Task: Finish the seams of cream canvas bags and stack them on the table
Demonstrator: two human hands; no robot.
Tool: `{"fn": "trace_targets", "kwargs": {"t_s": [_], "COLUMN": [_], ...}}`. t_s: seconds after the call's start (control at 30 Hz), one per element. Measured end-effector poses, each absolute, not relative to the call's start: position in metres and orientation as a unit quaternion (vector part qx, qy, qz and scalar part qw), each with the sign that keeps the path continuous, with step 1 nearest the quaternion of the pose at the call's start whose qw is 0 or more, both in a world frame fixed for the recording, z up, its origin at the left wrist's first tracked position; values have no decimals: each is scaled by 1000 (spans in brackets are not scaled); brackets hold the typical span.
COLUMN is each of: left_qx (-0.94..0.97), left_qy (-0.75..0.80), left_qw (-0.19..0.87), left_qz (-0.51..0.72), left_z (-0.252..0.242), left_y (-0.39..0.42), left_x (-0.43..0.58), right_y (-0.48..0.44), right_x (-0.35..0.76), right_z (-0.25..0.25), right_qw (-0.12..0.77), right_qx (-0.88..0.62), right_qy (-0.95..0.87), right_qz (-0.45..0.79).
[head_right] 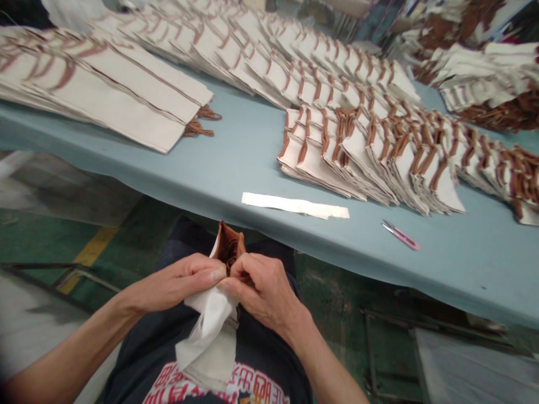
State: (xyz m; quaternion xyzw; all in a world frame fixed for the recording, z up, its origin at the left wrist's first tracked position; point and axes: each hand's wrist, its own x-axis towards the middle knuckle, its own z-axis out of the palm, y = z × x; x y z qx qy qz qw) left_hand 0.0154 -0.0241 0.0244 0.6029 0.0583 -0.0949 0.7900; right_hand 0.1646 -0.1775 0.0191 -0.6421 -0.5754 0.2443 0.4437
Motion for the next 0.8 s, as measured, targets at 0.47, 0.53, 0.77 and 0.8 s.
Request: {"fn": "trace_targets", "kwargs": {"t_s": [0.47,0.53,0.77,0.8], "left_qx": [641,650,636,629], "left_qy": [25,14,37,42], "left_qw": [759,751,759,763], "left_qz": [-113,-115,-136,-144], "left_z": [32,36,42,42], "left_y": [-15,-15,-15,-15], "left_x": [-2,-2,-7,-8], "right_y": [-178,-178,-180,-181], "right_x": [159,159,157,157], "right_z": [44,45,49,49], "right_qw": [390,396,411,414], "right_qx": [-601,-596,-586,-585], "right_qy": [-646,-648,-666,-669], "right_qz": [263,258,209,199]}}
